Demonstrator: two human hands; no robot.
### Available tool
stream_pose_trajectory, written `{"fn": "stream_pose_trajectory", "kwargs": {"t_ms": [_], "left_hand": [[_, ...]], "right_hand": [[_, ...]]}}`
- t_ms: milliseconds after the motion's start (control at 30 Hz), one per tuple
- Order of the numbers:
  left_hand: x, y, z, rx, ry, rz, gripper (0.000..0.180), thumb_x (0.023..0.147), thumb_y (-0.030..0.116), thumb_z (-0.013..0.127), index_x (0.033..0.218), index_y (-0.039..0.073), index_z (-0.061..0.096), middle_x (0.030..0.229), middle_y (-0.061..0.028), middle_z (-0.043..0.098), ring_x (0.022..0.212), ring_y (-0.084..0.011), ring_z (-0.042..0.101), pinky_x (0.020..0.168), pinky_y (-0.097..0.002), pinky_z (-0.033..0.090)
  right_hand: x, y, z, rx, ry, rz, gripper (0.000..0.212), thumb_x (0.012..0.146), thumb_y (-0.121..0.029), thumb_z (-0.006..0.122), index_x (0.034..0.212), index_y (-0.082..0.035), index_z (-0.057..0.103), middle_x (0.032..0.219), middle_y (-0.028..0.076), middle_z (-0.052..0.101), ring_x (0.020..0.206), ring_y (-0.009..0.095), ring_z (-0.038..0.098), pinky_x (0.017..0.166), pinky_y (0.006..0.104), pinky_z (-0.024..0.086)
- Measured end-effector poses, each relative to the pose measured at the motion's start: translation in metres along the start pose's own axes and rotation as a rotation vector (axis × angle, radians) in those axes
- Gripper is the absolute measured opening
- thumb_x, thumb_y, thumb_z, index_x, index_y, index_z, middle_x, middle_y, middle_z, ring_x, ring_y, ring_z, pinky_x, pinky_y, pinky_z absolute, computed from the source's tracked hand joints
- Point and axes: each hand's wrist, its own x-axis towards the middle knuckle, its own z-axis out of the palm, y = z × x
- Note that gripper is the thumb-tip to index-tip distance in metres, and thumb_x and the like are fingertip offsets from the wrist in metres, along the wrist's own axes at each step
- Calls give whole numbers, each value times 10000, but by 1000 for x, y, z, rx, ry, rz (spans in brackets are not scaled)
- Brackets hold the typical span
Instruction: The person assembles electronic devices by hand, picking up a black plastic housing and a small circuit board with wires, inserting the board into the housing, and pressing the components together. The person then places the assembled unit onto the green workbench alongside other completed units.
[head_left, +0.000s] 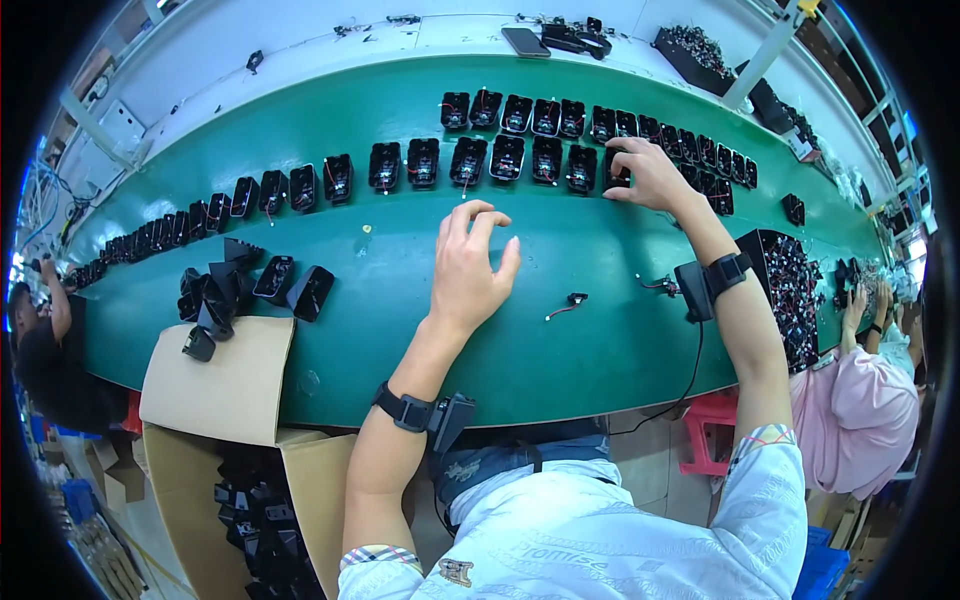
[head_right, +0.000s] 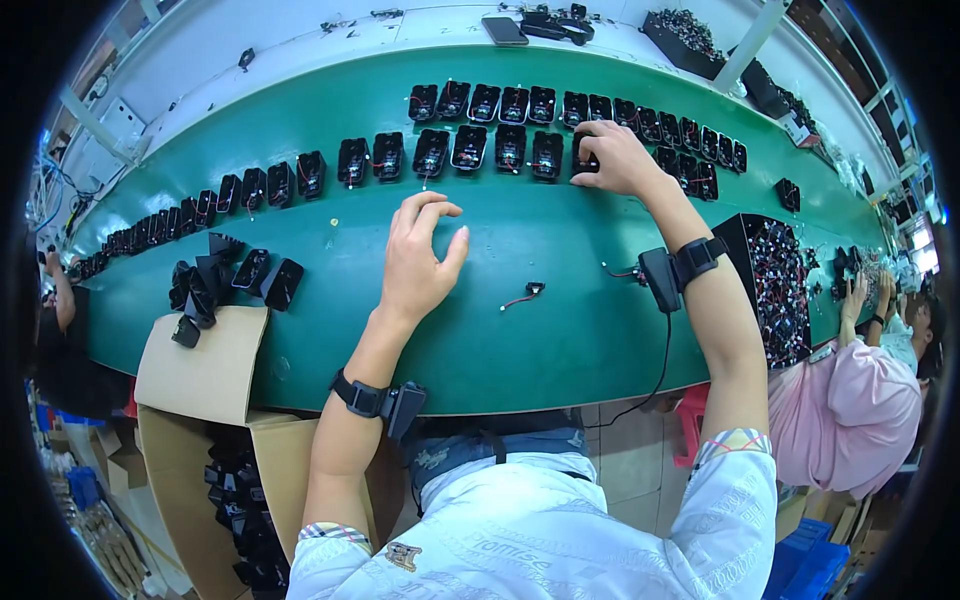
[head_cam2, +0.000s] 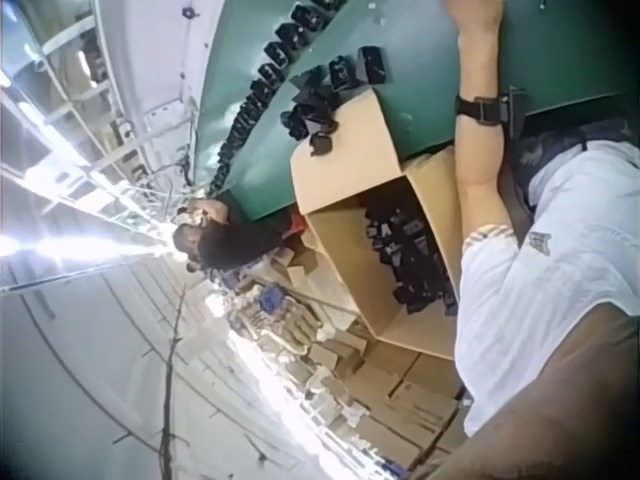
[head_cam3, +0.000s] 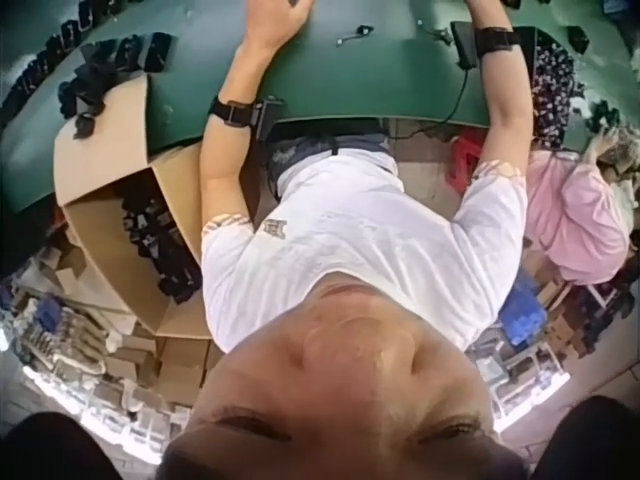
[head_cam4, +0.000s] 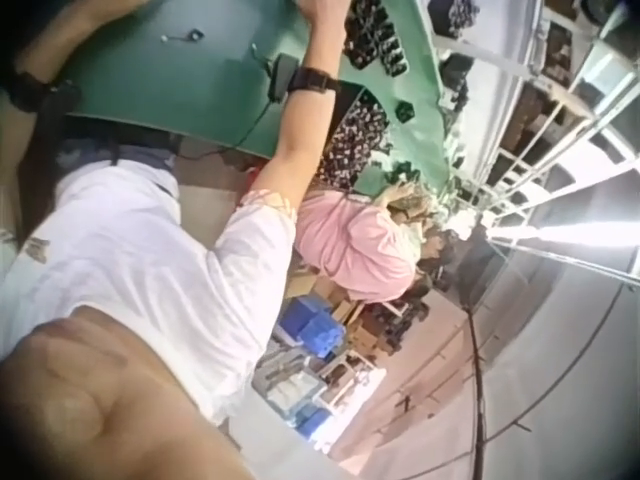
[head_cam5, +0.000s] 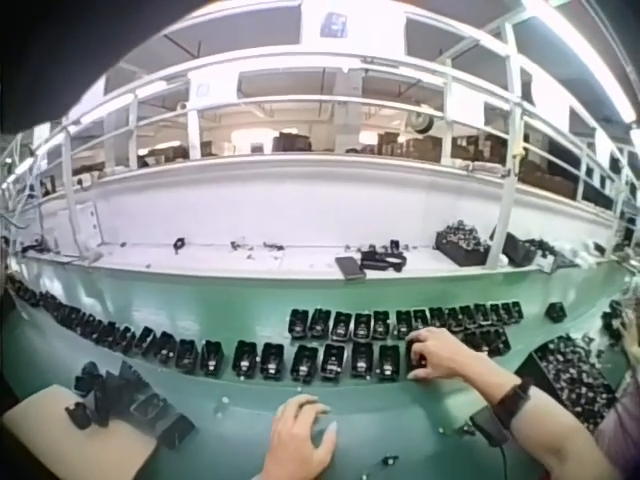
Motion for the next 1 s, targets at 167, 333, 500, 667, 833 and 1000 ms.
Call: {"fn": "stream_pose_trajectory", "kwargs": {"t_ms": [167, 333, 500, 667, 833, 1000], "left_hand": [[6, -4, -19, 54, 42, 26, 232, 842, 146, 732, 1041, 45, 667, 1164, -140, 624, 1125, -354, 594, 988, -471, 468], [14, -13, -80, 307, 160, -88, 288, 856, 187, 736, 1092, 38, 668, 1163, -158, 666, 1134, -367, 611, 996, -468, 472], [-33, -49, -123, 795, 26, -437, 510, 895, 332, 734, 1311, 62, 613, 1387, -193, 558, 1333, -382, 482, 1109, -554, 369], [-42, -35, -107, 874, -188, -537, 533, 894, 318, 743, 1361, 106, 596, 1409, -161, 565, 1322, -382, 503, 1100, -493, 395], [-35, -10, -97, 761, -214, -481, 549, 815, 99, 793, 1332, 103, 609, 1350, -154, 606, 1218, -366, 584, 1043, -470, 452], [-23, 7, -64, 496, -251, -388, 522, 817, 156, 814, 1296, 82, 619, 1225, -162, 659, 1119, -361, 631, 975, -436, 502]], "right_hand": [[-14, -7, -12, -102, 118, -82, 403, 766, -383, 843, 997, -71, 735, 1478, 121, 536, 1409, 358, 448, 1170, 494, 371], [-81, -12, -36, 124, 294, -5, 351, 813, -295, 819, 1055, -58, 727, 1417, 138, 569, 1259, 344, 582, 1063, 457, 475], [-129, -131, -27, 479, 212, 27, 329, 845, -231, 791, 1131, -88, 715, 1303, 141, 626, 1065, 337, 674, 933, 418, 549], [-113, -154, 28, 446, 169, -193, 195, 899, -157, 728, 1082, -92, 721, 1193, 101, 662, 964, 309, 670, 880, 419, 552], [-96, -139, 30, 665, 231, -133, 149, 950, -83, 657, 1088, -72, 715, 1055, 90, 690, 890, 273, 670, 825, 381, 562], [-71, -130, 32, 1632, -40, 225, 285, 1077, -144, 502, 1272, -2, 654, 1139, 81, 690, 979, 123, 667, 887, 295, 583]]}}
